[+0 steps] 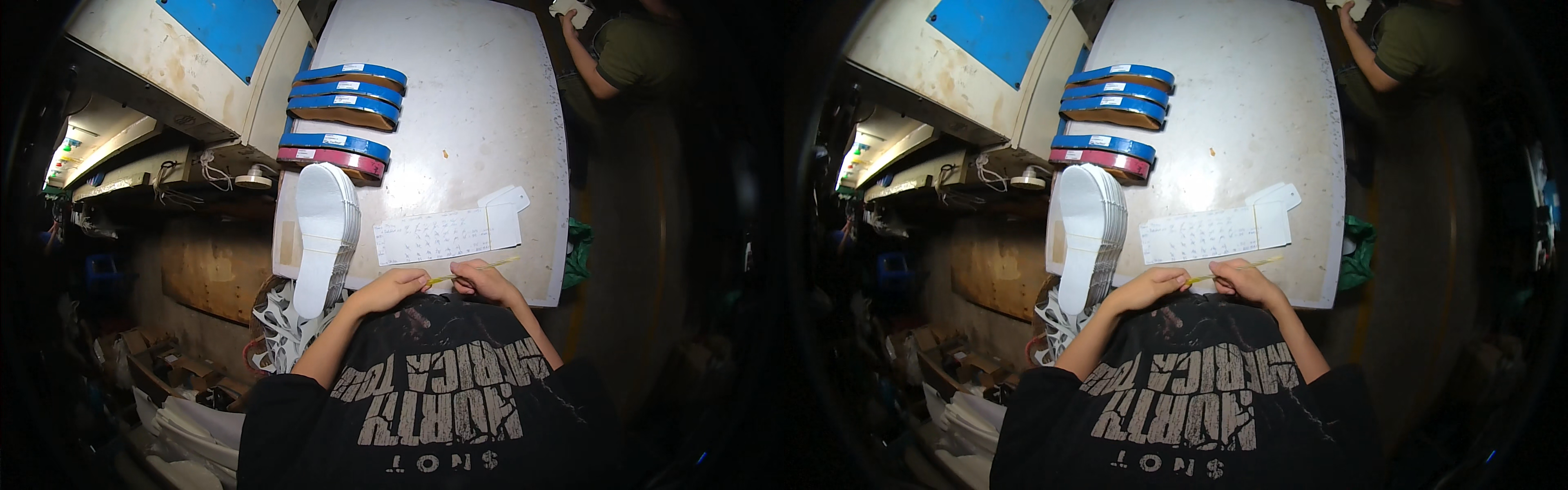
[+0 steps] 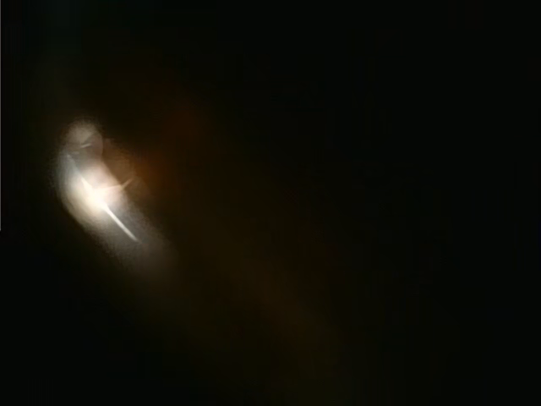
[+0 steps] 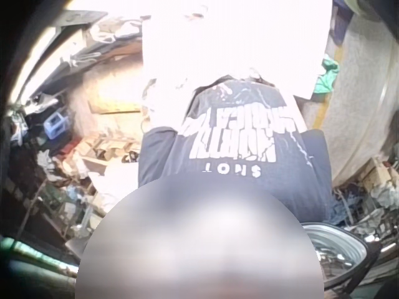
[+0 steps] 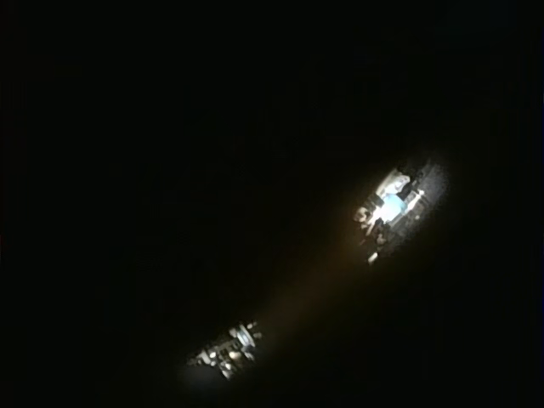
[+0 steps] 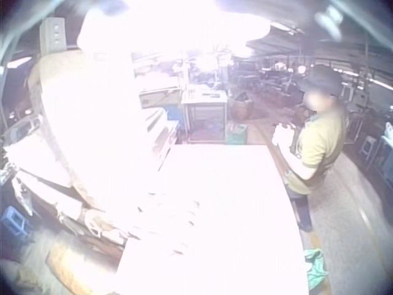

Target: The person repeatedly picks up stacks of white shoe insoles from a table and places them into a green plastic bag. The person also writes on a paper document with a pencil and places the document into the bag. The person then places the bag on the floor.

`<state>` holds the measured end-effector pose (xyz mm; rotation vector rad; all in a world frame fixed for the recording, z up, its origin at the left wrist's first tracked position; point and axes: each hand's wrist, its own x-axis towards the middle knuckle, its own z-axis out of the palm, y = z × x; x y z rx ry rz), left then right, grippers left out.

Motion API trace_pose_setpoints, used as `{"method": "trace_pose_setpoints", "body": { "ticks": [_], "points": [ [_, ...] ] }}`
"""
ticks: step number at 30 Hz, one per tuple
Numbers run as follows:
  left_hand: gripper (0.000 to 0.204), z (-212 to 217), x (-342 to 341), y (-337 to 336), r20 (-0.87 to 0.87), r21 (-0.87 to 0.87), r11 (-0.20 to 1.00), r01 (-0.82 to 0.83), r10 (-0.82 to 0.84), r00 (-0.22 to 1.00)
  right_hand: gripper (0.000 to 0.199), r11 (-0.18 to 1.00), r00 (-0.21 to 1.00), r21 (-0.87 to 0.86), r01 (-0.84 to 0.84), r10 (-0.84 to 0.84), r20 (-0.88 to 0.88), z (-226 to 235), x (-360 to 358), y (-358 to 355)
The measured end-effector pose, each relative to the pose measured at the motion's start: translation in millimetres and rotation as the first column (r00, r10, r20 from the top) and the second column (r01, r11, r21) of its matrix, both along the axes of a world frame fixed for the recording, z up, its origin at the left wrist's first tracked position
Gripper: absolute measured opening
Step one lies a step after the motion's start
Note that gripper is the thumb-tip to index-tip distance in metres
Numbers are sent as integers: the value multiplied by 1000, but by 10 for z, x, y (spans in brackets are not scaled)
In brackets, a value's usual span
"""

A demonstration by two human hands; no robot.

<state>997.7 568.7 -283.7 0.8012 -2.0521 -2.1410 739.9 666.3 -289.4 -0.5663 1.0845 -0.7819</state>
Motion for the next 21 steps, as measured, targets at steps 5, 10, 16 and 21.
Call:
{"method": "trace_pose_setpoints", "body": {
  "ticks": [5, 10, 16, 21],
  "points": [
    [33, 33, 470, -119, 153, 233, 847, -477, 453, 878, 43, 960, 947, -132, 247, -268, -179, 155, -380, 77],
    [25, -138, 352, -36, -1, -606, 733, -308, 387, 922, 27, 954, 930, -296, 51, -153, -333, -22, -362, 9],
    [15, -304, 188, 65, 50, -831, 533, -156, 351, 935, 14, 758, 743, -544, 361, -586, -323, -275, -132, -542],
    [12, -388, 165, 97, 39, -864, 477, -161, 383, 923, 13, 792, 741, -549, 267, -532, -409, -315, 341, -665]
  ]
}}
